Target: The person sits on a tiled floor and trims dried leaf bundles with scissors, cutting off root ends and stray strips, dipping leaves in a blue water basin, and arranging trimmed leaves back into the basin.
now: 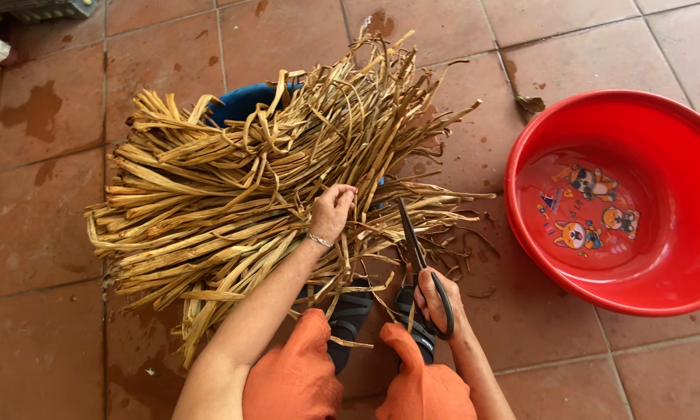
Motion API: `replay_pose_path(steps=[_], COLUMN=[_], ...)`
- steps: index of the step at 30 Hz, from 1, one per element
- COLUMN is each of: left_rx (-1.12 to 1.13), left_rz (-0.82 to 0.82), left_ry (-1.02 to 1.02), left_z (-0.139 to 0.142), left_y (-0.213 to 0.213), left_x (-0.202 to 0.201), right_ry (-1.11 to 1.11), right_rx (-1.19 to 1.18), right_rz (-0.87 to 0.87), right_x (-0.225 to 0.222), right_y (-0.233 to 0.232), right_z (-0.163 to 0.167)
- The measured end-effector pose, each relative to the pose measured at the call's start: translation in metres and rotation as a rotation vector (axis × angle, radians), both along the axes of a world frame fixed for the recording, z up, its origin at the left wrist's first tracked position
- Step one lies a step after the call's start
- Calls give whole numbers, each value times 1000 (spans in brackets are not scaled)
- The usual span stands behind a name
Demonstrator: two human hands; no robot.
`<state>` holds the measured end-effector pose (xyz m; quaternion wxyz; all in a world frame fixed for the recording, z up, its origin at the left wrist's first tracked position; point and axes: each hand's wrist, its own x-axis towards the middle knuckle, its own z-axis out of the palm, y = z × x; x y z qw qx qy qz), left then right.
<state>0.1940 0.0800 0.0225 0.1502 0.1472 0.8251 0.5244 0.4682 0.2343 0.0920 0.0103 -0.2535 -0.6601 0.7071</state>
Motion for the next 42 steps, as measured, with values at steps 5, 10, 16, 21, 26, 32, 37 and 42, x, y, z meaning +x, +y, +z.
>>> replay_pose_path(steps=[5, 10, 16, 21, 26, 32, 37, 42], left_rx=[-315, -659, -856, -431, -230, -9, -12, 62], left_rz=[-84, -219, -271, -117, -142, -223, -327, -290], left_ry=[151, 185, 232, 199, 318, 426, 488, 695], left_z=[-19, -21, -24, -23, 5, 46, 58, 55], left_y=[-17, -2, -7, -17, -9, 0, 0, -6], left_x=[-22, -18, -21, -19, 10, 47, 59, 37], right_ry=[-264, -299, -105, 41, 116, 5, -96, -228], right_rx=[-21, -10, -16, 254, 516, 610, 611, 508], right_rz=[-77, -77, -115, 3, 68, 86, 98, -2], right_x=[-8, 2, 13, 17, 2, -15, -18, -15], right_y=[1, -5, -12, -11, -8, -13, -16, -16], right_z=[-24, -41, -21, 3, 12, 18, 15, 2])
